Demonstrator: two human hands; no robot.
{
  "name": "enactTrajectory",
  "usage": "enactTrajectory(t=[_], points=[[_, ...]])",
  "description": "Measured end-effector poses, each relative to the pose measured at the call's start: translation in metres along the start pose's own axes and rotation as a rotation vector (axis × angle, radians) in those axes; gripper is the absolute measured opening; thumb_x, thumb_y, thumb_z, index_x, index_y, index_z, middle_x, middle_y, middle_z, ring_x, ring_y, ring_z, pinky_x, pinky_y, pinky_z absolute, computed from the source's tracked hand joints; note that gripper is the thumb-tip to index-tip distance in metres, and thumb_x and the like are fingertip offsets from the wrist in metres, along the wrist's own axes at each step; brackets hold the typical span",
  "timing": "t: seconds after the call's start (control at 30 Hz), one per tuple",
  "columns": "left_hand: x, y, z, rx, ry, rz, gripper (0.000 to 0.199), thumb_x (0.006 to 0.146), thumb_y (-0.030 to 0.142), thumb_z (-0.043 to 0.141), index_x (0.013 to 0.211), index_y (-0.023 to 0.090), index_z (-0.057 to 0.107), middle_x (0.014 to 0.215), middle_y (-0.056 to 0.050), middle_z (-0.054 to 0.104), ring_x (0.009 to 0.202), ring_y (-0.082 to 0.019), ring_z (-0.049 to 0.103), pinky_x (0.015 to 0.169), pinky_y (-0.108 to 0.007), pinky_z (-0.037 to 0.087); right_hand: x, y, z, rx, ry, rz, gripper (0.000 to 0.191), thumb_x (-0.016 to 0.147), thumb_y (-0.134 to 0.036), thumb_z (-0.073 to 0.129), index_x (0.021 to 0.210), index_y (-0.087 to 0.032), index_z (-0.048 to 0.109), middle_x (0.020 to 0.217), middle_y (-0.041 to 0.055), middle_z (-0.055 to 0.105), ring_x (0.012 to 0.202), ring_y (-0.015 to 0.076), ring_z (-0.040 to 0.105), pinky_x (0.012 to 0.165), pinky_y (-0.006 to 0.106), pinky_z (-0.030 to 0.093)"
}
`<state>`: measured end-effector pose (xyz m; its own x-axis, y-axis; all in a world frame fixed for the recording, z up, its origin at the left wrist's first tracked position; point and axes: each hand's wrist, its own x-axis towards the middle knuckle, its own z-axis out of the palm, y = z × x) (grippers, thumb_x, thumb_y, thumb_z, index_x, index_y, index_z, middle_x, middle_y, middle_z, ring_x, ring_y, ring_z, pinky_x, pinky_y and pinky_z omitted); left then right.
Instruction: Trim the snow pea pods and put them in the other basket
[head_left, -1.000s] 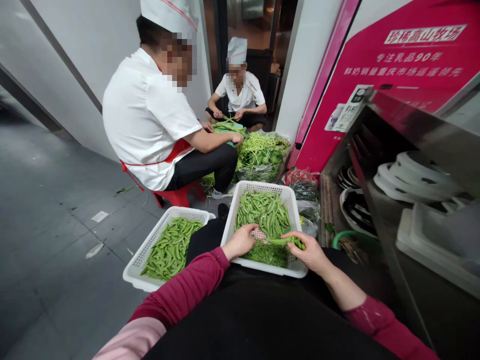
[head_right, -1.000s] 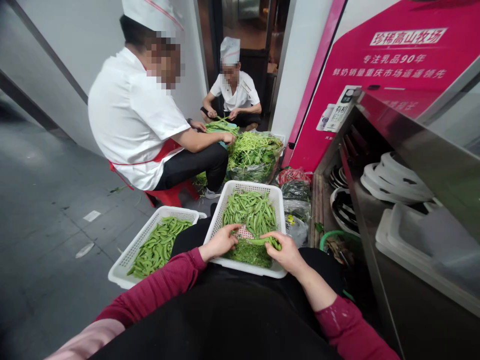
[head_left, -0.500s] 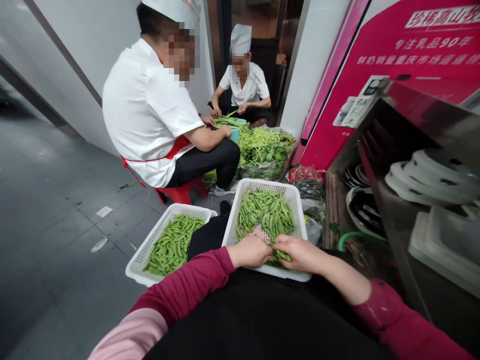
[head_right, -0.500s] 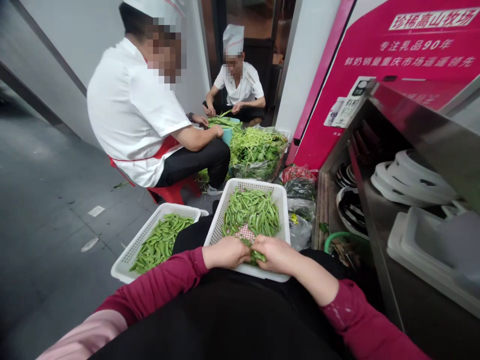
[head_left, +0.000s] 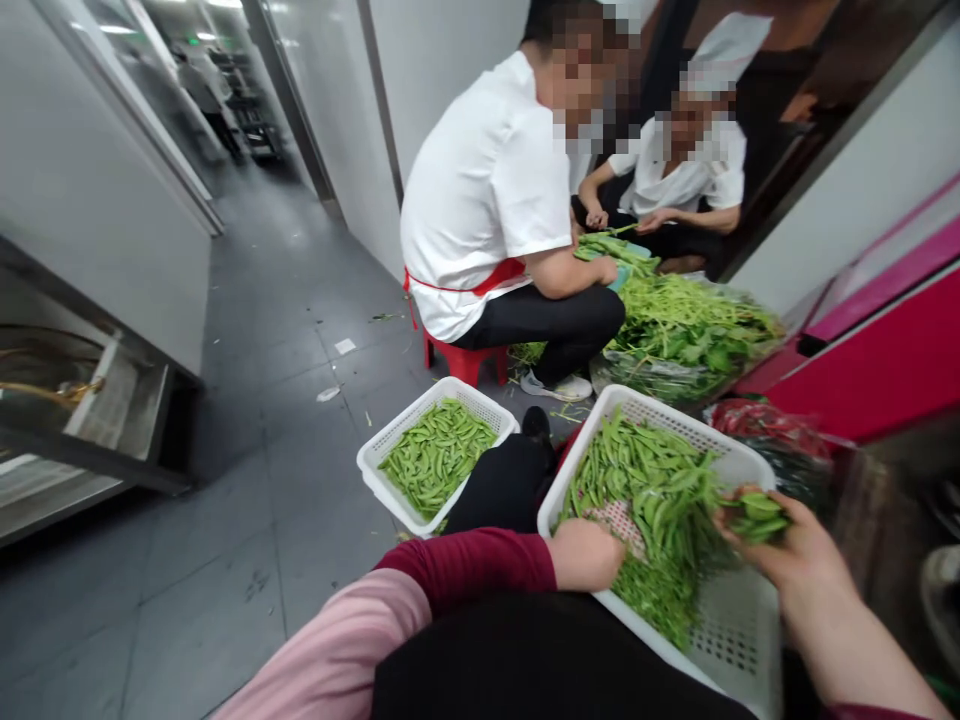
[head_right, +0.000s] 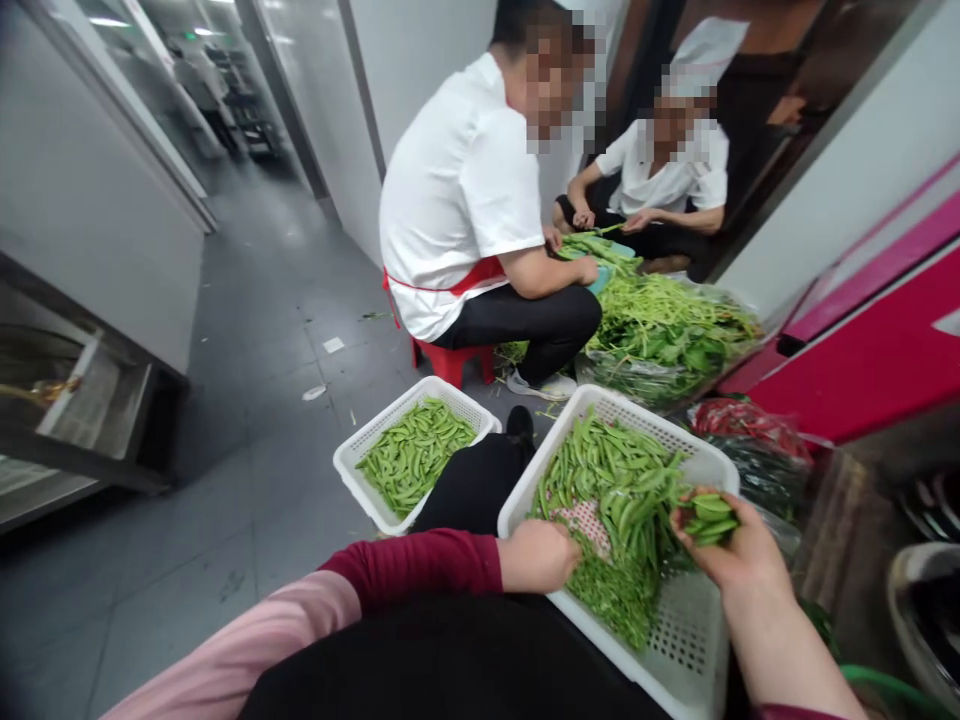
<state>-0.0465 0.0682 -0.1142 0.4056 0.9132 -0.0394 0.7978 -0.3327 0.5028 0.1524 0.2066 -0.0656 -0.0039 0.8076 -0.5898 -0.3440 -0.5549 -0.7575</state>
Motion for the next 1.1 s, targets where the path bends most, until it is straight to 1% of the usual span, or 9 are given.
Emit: enactTrajectory(t=[0.13, 0.33, 0.43, 0.5, 0.57, 0.67, 0.77, 0.9, 1.1], points=[[-0.012, -0.004, -0.002, 0.122, 0.027, 0.072, 0.027, 0.072, 0.027, 0.045, 0.095, 0.018, 0.056, 0.086, -0.010, 0.054, 0.075, -0.023, 0.056, 0.054, -0.030, 0.043, -0.016, 0.011, 0.093, -0.060, -0.263, 0.182, 0.008, 0.071, -0.017, 0.052, 0.075, -0.022, 0.056, 0.068, 0.0001, 0.064, 0.069, 0.0173, 0.063, 0.070, 0.038, 0.052], [-0.017, -0.010, -0.009, 0.120, -0.135, 0.112, 0.019, 0.075, 0.028, 0.045, 0.078, 0.016, 0.059, 0.074, -0.007, 0.056, 0.067, -0.020, 0.058, 0.048, -0.027, 0.043, -0.035, 0.071, 0.250, -0.435, -0.592, 0.364, 0.012, 0.075, -0.023, 0.055, 0.084, -0.015, 0.055, 0.081, 0.0069, 0.064, 0.073, 0.0175, 0.062, 0.071, 0.036, 0.050], [-0.016, -0.017, -0.006, 0.125, -0.116, 0.172, 0.020, 0.076, 0.029, 0.045, 0.075, 0.015, 0.059, 0.072, -0.008, 0.058, 0.065, -0.020, 0.059, 0.046, -0.026, 0.042, -0.035, 0.086, 0.291, -0.655, -0.643, 0.283, 0.033, 0.072, -0.034, 0.058, 0.097, -0.014, 0.052, 0.100, 0.0148, 0.059, 0.079, 0.0206, 0.061, 0.065, 0.037, 0.050], [-0.016, -0.021, -0.006, 0.124, -0.117, 0.185, 0.021, 0.076, 0.030, 0.045, 0.073, 0.015, 0.059, 0.071, -0.008, 0.059, 0.064, -0.019, 0.059, 0.045, -0.026, 0.042, -0.035, 0.087, 0.298, -0.722, -0.589, 0.184, 0.044, 0.070, -0.037, 0.060, 0.106, -0.015, 0.048, 0.110, 0.0171, 0.054, 0.081, 0.0207, 0.060, 0.063, 0.036, 0.050], [-0.016, -0.024, -0.007, 0.129, -0.145, 0.217, 0.018, 0.075, 0.027, 0.047, 0.070, 0.015, 0.059, 0.069, -0.007, 0.059, 0.064, -0.019, 0.059, 0.046, -0.026, 0.043, -0.032, 0.079, 0.287, -0.735, -0.599, 0.050, 0.044, 0.070, -0.035, 0.060, 0.108, -0.017, 0.048, 0.110, 0.0144, 0.054, 0.077, 0.0176, 0.060, 0.060, 0.030, 0.049], [-0.017, -0.025, -0.012, 0.175, -0.145, 0.299, 0.011, 0.071, 0.020, 0.050, 0.066, 0.014, 0.058, 0.066, -0.007, 0.059, 0.067, -0.019, 0.058, 0.053, -0.027, 0.046, -0.014, 0.051, 0.230, -0.957, -0.617, -0.285, 0.029, 0.073, -0.033, 0.054, 0.098, -0.017, 0.057, 0.088, 0.0074, 0.062, 0.059, 0.0124, 0.058, 0.052, 0.023, 0.045], [-0.014, -0.024, -0.016, 0.214, -0.103, 0.275, 0.011, 0.070, 0.018, 0.050, 0.067, 0.012, 0.059, 0.067, -0.008, 0.060, 0.065, -0.018, 0.058, 0.056, -0.027, 0.047, 0.005, 0.021, 0.138, -1.464, -0.290, -0.567, 0.020, 0.076, -0.030, 0.050, 0.075, -0.014, 0.062, 0.067, 0.0041, 0.062, 0.056, 0.0129, 0.057, 0.055, 0.024, 0.043], [-0.004, -0.017, -0.016, 0.220, -0.079, 0.281, 0.013, 0.072, 0.016, 0.048, 0.068, 0.012, 0.059, 0.069, -0.009, 0.060, 0.068, -0.017, 0.058, 0.062, -0.026, 0.046, 0.014, 0.023, 0.039, -1.625, 0.022, -0.492, 0.017, 0.066, -0.023, 0.059, 0.052, -0.015, 0.058, 0.056, 0.0059, 0.060, 0.064, 0.0200, 0.060, 0.062, 0.030, 0.044], [0.001, 0.003, -0.013, 0.243, -0.162, 0.238, 0.014, 0.072, 0.015, 0.047, 0.071, 0.012, 0.061, 0.072, -0.009, 0.062, 0.067, -0.018, 0.059, 0.059, -0.025, 0.046, 0.020, 0.068, 0.016, -1.619, 0.104, -0.449, 0.028, 0.063, -0.043, 0.060, 0.054, -0.016, 0.056, 0.066, 0.0153, 0.062, 0.068, 0.0282, 0.062, 0.060, 0.039, 0.045]])
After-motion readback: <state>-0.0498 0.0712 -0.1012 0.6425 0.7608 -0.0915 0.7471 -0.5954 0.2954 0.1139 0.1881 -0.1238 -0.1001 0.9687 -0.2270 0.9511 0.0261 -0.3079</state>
